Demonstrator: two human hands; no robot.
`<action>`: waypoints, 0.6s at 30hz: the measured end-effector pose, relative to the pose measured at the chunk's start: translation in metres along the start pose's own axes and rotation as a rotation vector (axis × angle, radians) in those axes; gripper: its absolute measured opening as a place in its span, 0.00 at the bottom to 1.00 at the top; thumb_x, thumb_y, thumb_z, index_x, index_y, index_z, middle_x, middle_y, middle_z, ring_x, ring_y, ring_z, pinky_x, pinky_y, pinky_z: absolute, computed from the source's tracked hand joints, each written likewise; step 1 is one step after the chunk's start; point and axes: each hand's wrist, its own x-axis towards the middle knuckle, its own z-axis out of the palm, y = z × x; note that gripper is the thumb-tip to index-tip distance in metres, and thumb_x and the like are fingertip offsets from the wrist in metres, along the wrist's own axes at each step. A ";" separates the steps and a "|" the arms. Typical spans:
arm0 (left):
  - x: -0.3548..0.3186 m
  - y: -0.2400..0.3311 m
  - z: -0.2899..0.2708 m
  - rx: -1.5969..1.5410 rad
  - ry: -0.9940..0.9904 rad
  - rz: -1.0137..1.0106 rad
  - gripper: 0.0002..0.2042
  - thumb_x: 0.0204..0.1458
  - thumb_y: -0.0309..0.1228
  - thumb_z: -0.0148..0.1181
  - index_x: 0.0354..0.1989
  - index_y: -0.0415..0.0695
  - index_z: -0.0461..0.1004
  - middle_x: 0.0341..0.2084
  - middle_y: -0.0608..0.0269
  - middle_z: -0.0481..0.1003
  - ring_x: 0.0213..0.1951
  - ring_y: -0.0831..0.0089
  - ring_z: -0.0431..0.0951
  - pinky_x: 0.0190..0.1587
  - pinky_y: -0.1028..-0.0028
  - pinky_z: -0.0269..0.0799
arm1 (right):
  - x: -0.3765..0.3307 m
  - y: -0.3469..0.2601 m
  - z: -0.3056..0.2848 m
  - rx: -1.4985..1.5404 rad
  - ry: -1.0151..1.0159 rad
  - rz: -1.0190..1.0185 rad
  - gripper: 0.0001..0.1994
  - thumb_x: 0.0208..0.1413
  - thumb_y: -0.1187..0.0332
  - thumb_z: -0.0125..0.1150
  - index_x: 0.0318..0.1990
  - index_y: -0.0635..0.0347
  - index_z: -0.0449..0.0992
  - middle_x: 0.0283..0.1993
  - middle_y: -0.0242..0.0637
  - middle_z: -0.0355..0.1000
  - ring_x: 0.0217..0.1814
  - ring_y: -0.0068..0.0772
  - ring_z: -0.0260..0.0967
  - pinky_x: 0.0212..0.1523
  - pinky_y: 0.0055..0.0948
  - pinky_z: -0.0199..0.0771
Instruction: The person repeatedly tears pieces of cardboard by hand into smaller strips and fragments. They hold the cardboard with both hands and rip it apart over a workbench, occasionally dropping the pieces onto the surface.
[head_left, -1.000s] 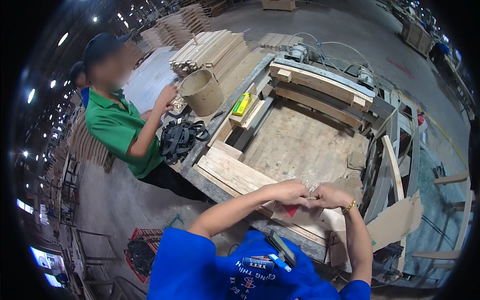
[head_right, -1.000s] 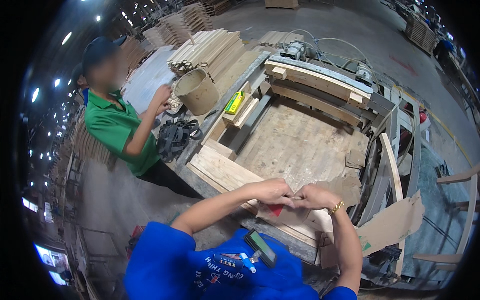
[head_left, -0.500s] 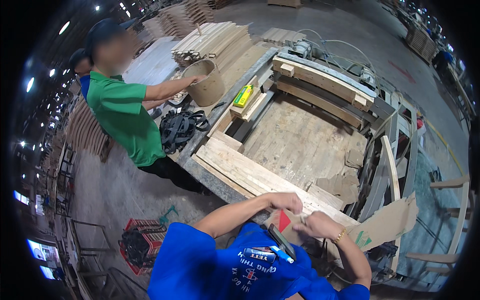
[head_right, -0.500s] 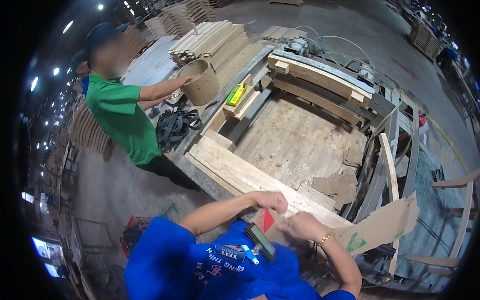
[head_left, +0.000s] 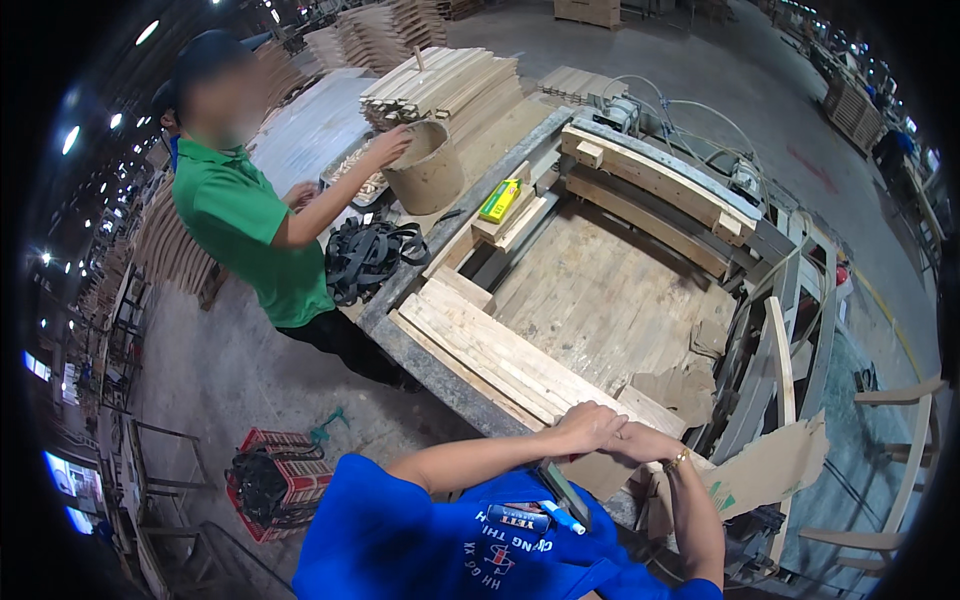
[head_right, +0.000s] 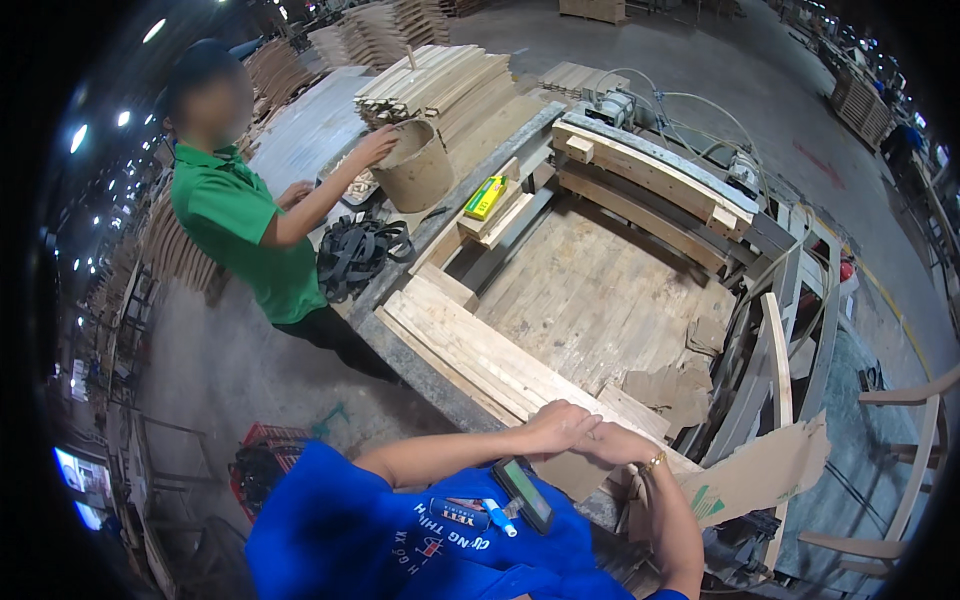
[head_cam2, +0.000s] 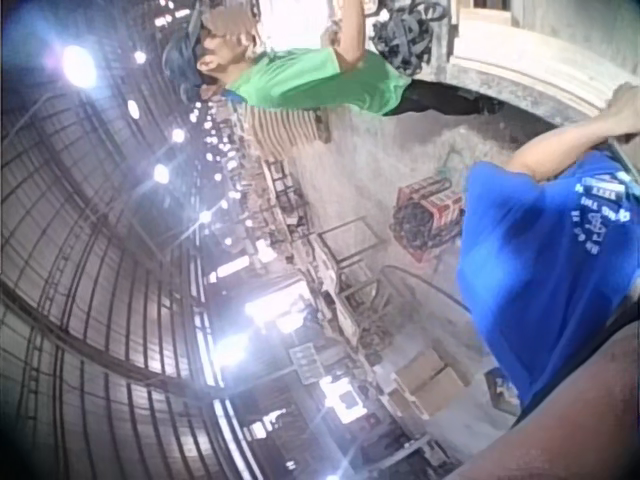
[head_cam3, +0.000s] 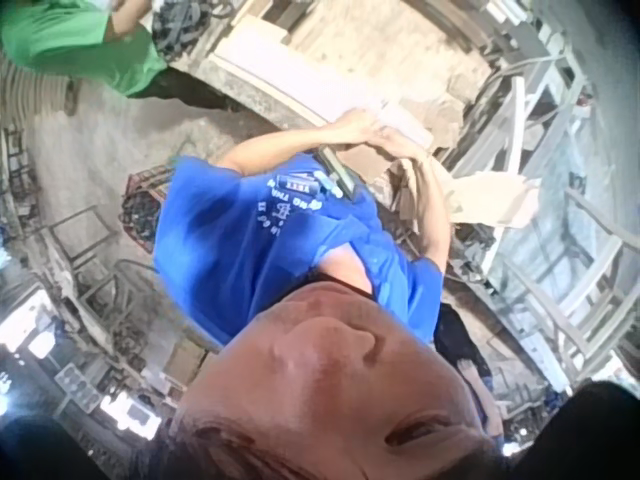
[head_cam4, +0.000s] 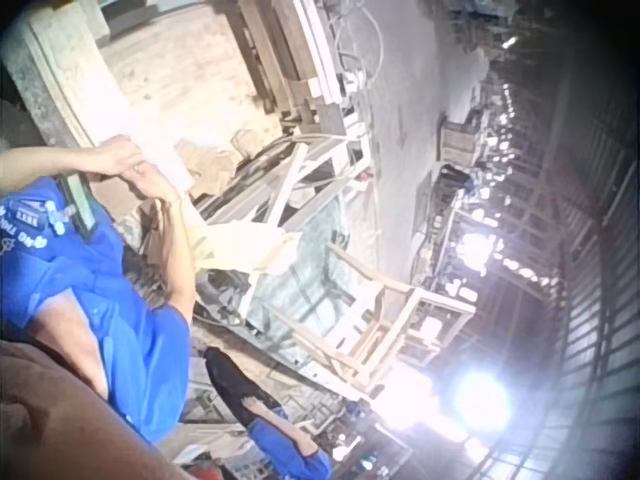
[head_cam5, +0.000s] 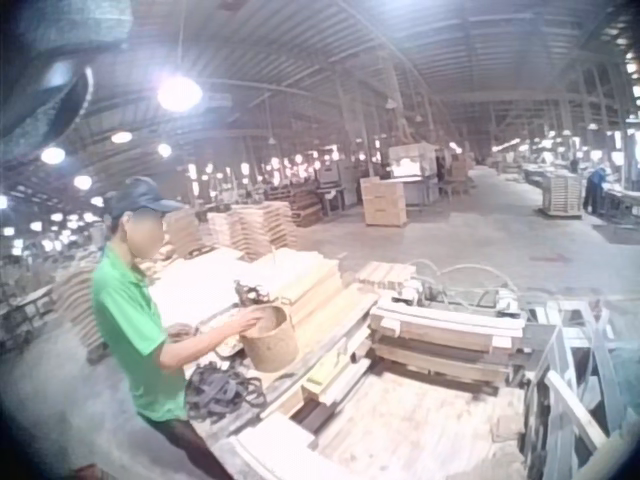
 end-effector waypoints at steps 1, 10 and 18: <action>0.001 -0.002 0.003 -0.026 0.005 -0.035 0.23 0.55 0.44 0.44 0.22 0.37 0.76 0.19 0.41 0.72 0.26 0.46 0.74 0.33 0.57 0.70 | 0.001 0.000 0.002 -0.016 -0.021 0.013 0.26 0.57 0.46 0.48 0.37 0.66 0.74 0.23 0.37 0.69 0.26 0.25 0.62 0.30 0.28 0.66; 0.006 -0.036 0.027 -0.366 0.012 -0.213 0.23 0.48 0.46 0.55 0.16 0.35 0.72 0.13 0.46 0.71 0.19 0.55 0.73 0.24 0.62 0.68 | 0.016 -0.001 0.024 -0.358 0.093 -0.025 0.25 0.58 0.47 0.45 0.35 0.65 0.75 0.30 0.52 0.72 0.33 0.47 0.71 0.37 0.39 0.70; 0.006 -0.032 0.039 -0.348 0.114 -0.299 0.16 0.42 0.40 0.63 0.19 0.38 0.69 0.17 0.51 0.72 0.22 0.62 0.73 0.26 0.65 0.67 | 0.006 -0.028 0.035 -0.698 0.125 0.172 0.22 0.57 0.53 0.44 0.29 0.63 0.76 0.28 0.50 0.74 0.31 0.48 0.73 0.35 0.43 0.72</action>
